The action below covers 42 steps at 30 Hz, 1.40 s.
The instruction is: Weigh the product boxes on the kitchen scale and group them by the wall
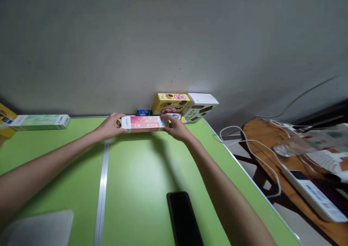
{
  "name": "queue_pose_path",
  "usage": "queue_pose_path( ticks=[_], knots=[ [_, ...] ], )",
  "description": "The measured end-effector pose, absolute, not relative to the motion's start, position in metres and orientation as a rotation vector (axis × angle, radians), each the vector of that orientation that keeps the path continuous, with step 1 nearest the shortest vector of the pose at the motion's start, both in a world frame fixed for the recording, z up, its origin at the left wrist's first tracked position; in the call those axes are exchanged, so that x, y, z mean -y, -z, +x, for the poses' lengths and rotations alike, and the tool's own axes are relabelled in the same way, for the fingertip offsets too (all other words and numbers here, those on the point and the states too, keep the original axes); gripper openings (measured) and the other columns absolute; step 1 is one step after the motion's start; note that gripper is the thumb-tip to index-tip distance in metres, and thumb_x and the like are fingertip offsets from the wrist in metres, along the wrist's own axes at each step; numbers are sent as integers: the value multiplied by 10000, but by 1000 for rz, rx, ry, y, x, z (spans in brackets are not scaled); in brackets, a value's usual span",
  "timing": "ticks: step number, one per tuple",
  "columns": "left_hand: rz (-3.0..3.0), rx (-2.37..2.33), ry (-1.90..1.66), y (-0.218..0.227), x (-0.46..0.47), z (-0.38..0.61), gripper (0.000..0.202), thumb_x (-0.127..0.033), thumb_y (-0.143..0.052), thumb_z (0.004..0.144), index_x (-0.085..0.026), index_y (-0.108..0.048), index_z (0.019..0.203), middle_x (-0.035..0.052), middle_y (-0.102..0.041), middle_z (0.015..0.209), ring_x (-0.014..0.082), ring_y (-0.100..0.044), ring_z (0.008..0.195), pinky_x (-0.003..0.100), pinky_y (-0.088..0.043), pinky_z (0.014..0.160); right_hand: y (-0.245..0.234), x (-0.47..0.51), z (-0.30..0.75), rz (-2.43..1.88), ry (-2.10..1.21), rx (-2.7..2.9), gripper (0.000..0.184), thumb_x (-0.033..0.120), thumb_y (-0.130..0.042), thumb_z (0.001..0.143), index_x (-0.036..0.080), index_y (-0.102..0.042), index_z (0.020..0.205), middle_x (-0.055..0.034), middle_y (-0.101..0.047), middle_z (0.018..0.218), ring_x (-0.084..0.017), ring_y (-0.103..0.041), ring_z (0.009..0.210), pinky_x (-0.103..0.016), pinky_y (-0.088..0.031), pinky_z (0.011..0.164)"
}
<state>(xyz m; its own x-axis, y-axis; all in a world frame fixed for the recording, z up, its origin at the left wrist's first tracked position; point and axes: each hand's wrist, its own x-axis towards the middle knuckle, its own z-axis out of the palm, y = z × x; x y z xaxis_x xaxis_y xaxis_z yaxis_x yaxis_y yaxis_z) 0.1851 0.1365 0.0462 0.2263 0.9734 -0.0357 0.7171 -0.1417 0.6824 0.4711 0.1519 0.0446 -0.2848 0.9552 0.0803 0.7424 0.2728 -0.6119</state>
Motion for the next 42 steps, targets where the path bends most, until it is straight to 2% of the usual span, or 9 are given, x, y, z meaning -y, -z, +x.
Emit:
queue_pose_path(
  ticks=[6, 10, 17, 23, 27, 31, 34, 38, 42],
  knots=[
    [1900, -1572, -568, -18, -177, 213, 542, -221, -688, 698, -134, -532, 1210, 115, -492, 1192, 200, -620, 889, 318, -490, 845, -17, -187, 482, -1573, -330, 2155, 288, 196, -576, 738, 169, -661, 1011, -129, -640, 1211, -261, -650, 912, -377, -522, 728],
    [1924, -1539, -610, -6, -183, 219, 646, -232, -660, 733, -138, -424, 1327, 126, -457, 1263, 231, -588, 1021, 339, -455, 918, -7, -187, 484, -1604, -163, 2205, 281, 208, -568, 776, 190, -660, 1040, -106, -645, 1232, -283, -644, 1025, -392, -527, 796],
    [1950, -1503, -606, -7, -154, 198, 813, -254, -668, 771, -84, -231, 1435, 207, -320, 1395, 285, -545, 1128, 398, -451, 959, -30, -159, 444, -1646, 28, 2265, 313, 260, -575, 803, 184, -629, 1102, -138, -615, 1249, -358, -629, 1020, -432, -525, 709],
    [2167, -1566, -686, -12, -93, 96, 331, -138, -492, 868, -150, -561, 1192, 120, -524, 1227, 237, -513, 1165, 415, -439, 1013, -17, -109, 298, -1166, -623, 2374, 236, 237, -539, 852, 181, -617, 1068, -106, -691, 987, -189, -630, 592, -348, -508, 600],
    [2250, -1875, -494, -15, -78, 12, 332, -126, -451, 870, -138, -572, 1178, 123, -553, 1200, 234, -511, 1163, 412, -423, 1026, -1, -115, 187, -1010, -784, 2400, 256, 166, -550, 846, 154, -595, 1097, -130, -666, 1073, -223, -656, 830, -377, -525, 756],
    [2232, -2129, -266, -10, -89, -51, 476, -71, -437, 827, -90, -466, 1302, 173, -472, 1355, 267, -381, 1315, 425, -318, 1097, 3, -146, 116, -973, -633, 2362, 406, 167, -604, 817, 70, -524, 1203, -203, -582, 1225, -299, -506, 1169, -437, -428, 982],
    [2163, -2161, -183, -6, -102, -76, 589, 36, -400, 760, -59, -417, 1341, 223, -384, 1445, 311, -291, 1381, 498, -244, 1111, 6, -166, 87, -951, -623, 2430, 514, 152, -609, 802, -1, -456, 1269, -246, -530, 1288, -328, -468, 1197, -453, -396, 1014],
    [2117, -2119, -95, -9, -119, -83, 611, 61, -380, 747, -55, -412, 1346, 257, -388, 1439, 335, -322, 1367, 557, -237, 1083, 14, -180, 68, -944, -653, 2507, 504, 120, -617, 776, -4, -480, 1244, -247, -581, 1218, -327, -529, 1124, -463, -421, 983],
    [2189, -1986, -53, -32, -113, -75, 546, -7, -501, 740, -92, -487, 1280, 201, -534, 1320, 301, -460, 1267, 462, -275, 1083, 5, -165, 89, -943, -643, 2490, 486, 139, -645, 760, 95, -513, 1226, -194, -587, 1230, -323, -543, 1133, -482, -433, 976]
  ],
)
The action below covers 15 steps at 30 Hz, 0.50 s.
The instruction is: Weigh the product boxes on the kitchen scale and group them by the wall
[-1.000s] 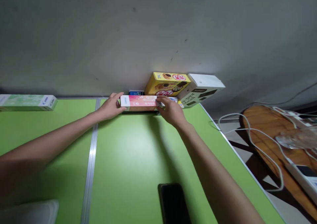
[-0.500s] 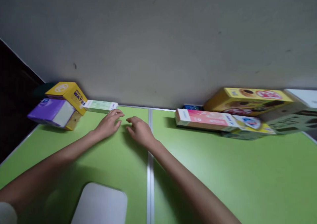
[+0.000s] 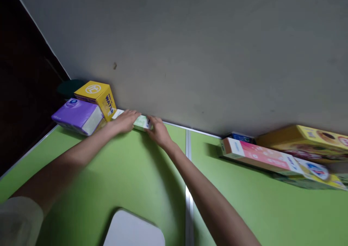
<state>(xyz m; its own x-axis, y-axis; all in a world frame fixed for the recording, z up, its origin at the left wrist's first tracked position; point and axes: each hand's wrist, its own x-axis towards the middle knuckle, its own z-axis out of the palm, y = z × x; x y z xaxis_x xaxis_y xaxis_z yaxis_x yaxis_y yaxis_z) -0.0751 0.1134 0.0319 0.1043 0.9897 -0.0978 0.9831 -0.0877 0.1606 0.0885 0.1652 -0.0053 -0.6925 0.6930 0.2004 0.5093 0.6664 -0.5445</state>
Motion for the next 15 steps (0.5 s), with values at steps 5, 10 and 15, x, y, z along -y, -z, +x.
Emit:
queue_pose_path(
  ticks=[5, 10, 15],
  knots=[
    [2405, -1668, -192, -72, -29, -59, 575, -239, -650, 737, -158, -483, 1281, 135, -562, 1252, 303, -491, 1193, 450, -279, 1081, -42, -79, 180, -857, -697, 2418, 483, 300, -599, 849, 225, -472, 1309, -145, -556, 1302, -321, -509, 1215, -521, -437, 990],
    [2316, -1466, -263, -89, 99, -53, 555, -291, -614, 802, -248, -442, 1327, 72, -570, 1230, 267, -495, 1166, 425, -375, 1018, -71, 44, 262, -997, -820, 2395, 508, 333, -567, 877, 344, -419, 1363, -82, -532, 1350, -296, -508, 1239, -466, -477, 998],
    [2237, -1416, -211, -67, 165, -43, 534, -233, -608, 810, -244, -463, 1324, 81, -575, 1256, 269, -491, 1185, 450, -408, 1005, -40, 123, 278, -1041, -952, 2329, 526, 297, -563, 886, 370, -381, 1374, -71, -533, 1335, -266, -492, 1255, -454, -495, 992]
  ],
)
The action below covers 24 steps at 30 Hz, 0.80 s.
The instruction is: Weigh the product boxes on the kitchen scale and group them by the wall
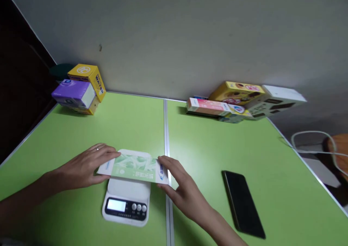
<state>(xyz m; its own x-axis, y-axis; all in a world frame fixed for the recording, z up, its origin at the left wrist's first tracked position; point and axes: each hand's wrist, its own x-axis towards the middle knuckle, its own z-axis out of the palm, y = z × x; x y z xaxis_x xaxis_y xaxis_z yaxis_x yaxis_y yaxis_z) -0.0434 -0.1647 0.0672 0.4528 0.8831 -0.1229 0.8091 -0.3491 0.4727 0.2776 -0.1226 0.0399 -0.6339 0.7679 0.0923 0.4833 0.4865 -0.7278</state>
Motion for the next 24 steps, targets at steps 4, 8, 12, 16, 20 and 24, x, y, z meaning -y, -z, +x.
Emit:
queue_pose_path(
  ticks=[4, 8, 12, 16, 20, 24],
  knots=[
    [2227, -1444, -215, -55, 176, -40, 500, -251, -581, 840, -265, -465, 1326, 77, -570, 1277, 263, -491, 1204, 451, -419, 998, -13, 140, 271, -1060, -989, 2297, 549, 281, -551, 893, 362, -335, 1391, -82, -488, 1368, -281, -461, 1278, -524, -456, 1017],
    [2198, -1512, -182, -64, 189, -43, 681, -313, -630, 798, -256, -347, 1415, 95, -450, 1427, 288, -410, 1302, 474, -353, 1071, -11, 144, 278, -1077, -973, 2264, 668, 305, -575, 873, 369, -219, 1435, -91, -354, 1464, -310, -368, 1341, -569, -417, 1037],
    [2157, -1612, -181, -75, 208, -56, 699, -352, -615, 806, -269, -316, 1432, 79, -407, 1470, 281, -393, 1328, 444, -361, 1079, -25, 153, 297, -1122, -943, 2202, 605, 327, -543, 892, 386, -251, 1417, -76, -341, 1461, -294, -375, 1333, -512, -471, 1003],
    [2060, -1733, -77, -75, 219, -73, 685, -361, -583, 811, -234, -327, 1434, 104, -414, 1467, 288, -404, 1327, 439, -368, 1072, -33, 162, 319, -1241, -992, 2162, 544, 361, -529, 893, 388, -307, 1389, -90, -389, 1421, -295, -496, 1223, -462, -562, 895],
    [1914, -1817, 30, -76, 220, -77, 736, -386, -565, 810, -215, -268, 1462, 108, -356, 1501, 288, -359, 1357, 431, -332, 1092, -35, 166, 337, -1340, -1093, 2130, 543, 391, -531, 881, 391, -324, 1384, -111, -437, 1391, -316, -566, 1133, -381, -635, 656],
    [1857, -1805, -11, -82, 212, -72, 769, -382, -582, 806, -230, -227, 1472, 81, -317, 1521, 265, -356, 1360, 379, -314, 1103, -43, 166, 345, -1364, -1144, 2136, 561, 382, -546, 865, 390, -334, 1385, -124, -483, 1347, -321, -598, 1082, -260, -571, 393]
  ],
)
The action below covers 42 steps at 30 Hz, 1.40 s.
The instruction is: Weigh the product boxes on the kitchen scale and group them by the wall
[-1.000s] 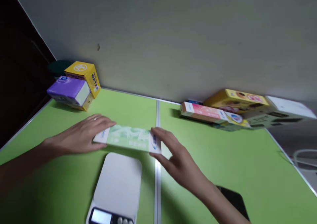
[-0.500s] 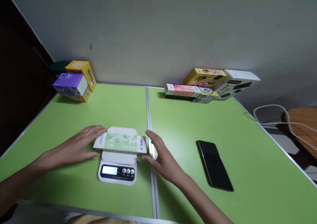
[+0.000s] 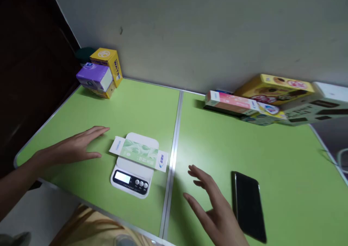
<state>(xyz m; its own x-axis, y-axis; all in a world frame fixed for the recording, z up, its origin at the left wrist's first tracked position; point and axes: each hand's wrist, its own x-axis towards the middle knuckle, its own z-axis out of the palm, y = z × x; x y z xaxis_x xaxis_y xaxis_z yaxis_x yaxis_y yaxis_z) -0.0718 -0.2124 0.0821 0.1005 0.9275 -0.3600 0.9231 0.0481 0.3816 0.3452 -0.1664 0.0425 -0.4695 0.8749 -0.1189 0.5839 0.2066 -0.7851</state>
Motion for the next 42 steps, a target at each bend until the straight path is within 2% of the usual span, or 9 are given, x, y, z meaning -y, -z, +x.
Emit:
queue_pose_path(
  ticks=[3, 8, 12, 17, 26, 30, 33, 39, 42],
  knots=[
    [1880, -1779, -84, -80, 203, -69, 797, -400, -616, 795, -224, -228, 1468, 88, -330, 1507, 273, -414, 1320, 372, -344, 1087, -46, 164, 343, -1389, -1161, 2161, 542, 390, -550, 862, 386, -358, 1369, -125, -518, 1304, -310, -613, 1058, -220, -528, 337],
    [1956, -1712, -167, -70, 189, -76, 842, -381, -688, 747, -257, -249, 1454, 91, -400, 1448, 293, -516, 1226, 393, -426, 1021, -43, 161, 312, -1492, -1285, 2180, 536, 380, -537, 886, 367, -329, 1380, -112, -575, 1173, -271, -631, 1012, -217, -556, 416],
    [1899, -1687, -134, -64, 188, -89, 848, -360, -704, 722, -272, -261, 1439, 82, -423, 1401, 273, -591, 1115, 373, -494, 924, -43, 160, 281, -1444, -1328, 2192, 592, 357, -536, 892, 373, -260, 1416, -102, -470, 1284, -209, -624, 934, -287, -607, 621],
    [1872, -1668, -136, -58, 196, -91, 815, -374, -692, 736, -248, -273, 1423, 92, -413, 1389, 267, -563, 1129, 381, -471, 946, -48, 158, 270, -1424, -1265, 2205, 642, 307, -555, 882, 379, -232, 1432, -98, -387, 1353, -175, -606, 878, -361, -589, 773],
    [1770, -1684, -131, -49, 194, -68, 789, -308, -660, 716, -241, -319, 1424, 90, -546, 1286, 273, -594, 1062, 388, -477, 901, -43, 145, 256, -1314, -1123, 2419, 574, 177, -523, 851, 295, -340, 1382, -141, -384, 1397, -161, -623, 766, -407, -568, 736],
    [1730, -1640, -177, -45, 185, -58, 548, -305, -593, 737, -230, -521, 1274, 68, -640, 1178, 264, -637, 983, 349, -517, 810, -41, 141, 258, -1170, -1038, 2495, 576, 151, -540, 824, 232, -354, 1362, -151, -462, 1330, -260, -609, 973, -429, -547, 796],
    [1683, -1610, -209, -55, 175, -41, 445, -341, -598, 742, -251, -588, 1177, 43, -689, 1091, 253, -656, 943, 325, -538, 757, -46, 132, 278, -1066, -1028, 2488, 571, 156, -568, 815, 204, -366, 1346, -158, -478, 1317, -296, -573, 1060, -429, -528, 851],
    [1821, -1555, -343, -89, 118, 50, 366, -357, -604, 771, -250, -591, 1121, 56, -678, 1030, 241, -645, 900, 337, -530, 731, -63, 75, 369, -1062, -995, 2281, 498, 152, -525, 849, 251, -418, 1326, -128, -470, 1339, -212, -597, 999, -337, -531, 815],
    [1898, -1486, -442, -93, 54, 106, 390, -364, -586, 782, -220, -569, 1144, 84, -653, 1029, 243, -621, 883, 339, -514, 690, -63, 23, 418, -1166, -877, 2155, 434, 207, -509, 858, 243, -483, 1289, -143, -436, 1392, -161, -618, 809, -332, -539, 739]
  ],
)
